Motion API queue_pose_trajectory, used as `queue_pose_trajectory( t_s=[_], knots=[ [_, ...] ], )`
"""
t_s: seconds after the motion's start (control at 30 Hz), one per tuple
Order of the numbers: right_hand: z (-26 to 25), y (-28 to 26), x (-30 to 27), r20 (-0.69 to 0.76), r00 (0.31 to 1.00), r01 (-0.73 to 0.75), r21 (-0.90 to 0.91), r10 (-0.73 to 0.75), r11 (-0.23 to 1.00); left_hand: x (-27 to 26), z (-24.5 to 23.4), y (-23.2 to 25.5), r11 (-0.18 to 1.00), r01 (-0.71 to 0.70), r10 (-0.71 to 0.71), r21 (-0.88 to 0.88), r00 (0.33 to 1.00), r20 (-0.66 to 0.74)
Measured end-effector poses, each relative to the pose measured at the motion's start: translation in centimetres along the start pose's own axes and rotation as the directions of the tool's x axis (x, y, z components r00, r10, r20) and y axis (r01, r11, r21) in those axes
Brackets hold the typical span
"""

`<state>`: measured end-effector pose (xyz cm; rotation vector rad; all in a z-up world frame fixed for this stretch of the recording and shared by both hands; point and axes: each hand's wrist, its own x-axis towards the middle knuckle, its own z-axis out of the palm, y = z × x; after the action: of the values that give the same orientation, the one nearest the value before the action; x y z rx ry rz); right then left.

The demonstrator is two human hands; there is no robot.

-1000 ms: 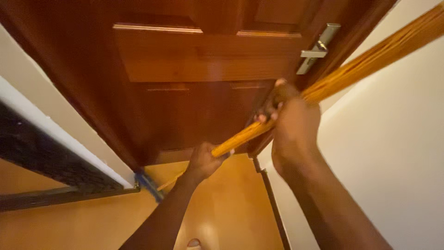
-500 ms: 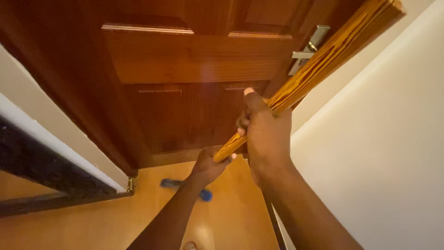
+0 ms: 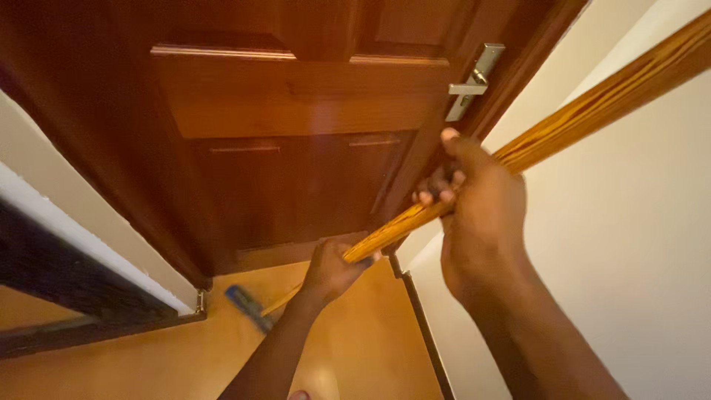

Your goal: The person sweeps the wooden floor in a hallway using a broom, pushing the brush along the edges of the wall and a door frame.

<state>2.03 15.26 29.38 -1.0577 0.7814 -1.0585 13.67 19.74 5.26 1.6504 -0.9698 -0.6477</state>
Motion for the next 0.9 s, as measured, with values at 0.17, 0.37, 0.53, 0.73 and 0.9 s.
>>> queue_pose_trajectory(
  t_s=[0.17,0.37,0.53,0.73,0.9],
  knots=[
    [-0.1,-0.8,-1.4,0.044,0.990,0.141,-0.171,-0.135,0.975,2.4,4.2,-1.8,0.989,-0.116,0.124,0.096,0.989,-0.084],
    [-1.6,1.7,-2.5,0.271,0.962,0.101,-0.267,-0.026,0.958,1.6,6.0,-5.6,0.997,-0.017,0.009,0.074,0.993,0.118],
    [-2.6,3.3,-1.8,0.154,0.987,-0.018,-0.167,0.044,0.986,-0.4,4.0,-5.8,0.997,0.027,-0.034,0.066,0.994,0.105],
    [-5.3,1.2,-1.0,0.104,0.990,-0.088,-0.059,0.094,0.994,-1.5,5.2,-4.2,0.978,-0.086,0.085,0.191,0.996,0.011],
    [-7.6,-2.4,-1.7,0.043,0.990,0.140,-0.139,-0.135,0.980,-0.1,9.3,0.4,0.998,-0.065,0.061,0.024,0.988,0.139]
  ],
)
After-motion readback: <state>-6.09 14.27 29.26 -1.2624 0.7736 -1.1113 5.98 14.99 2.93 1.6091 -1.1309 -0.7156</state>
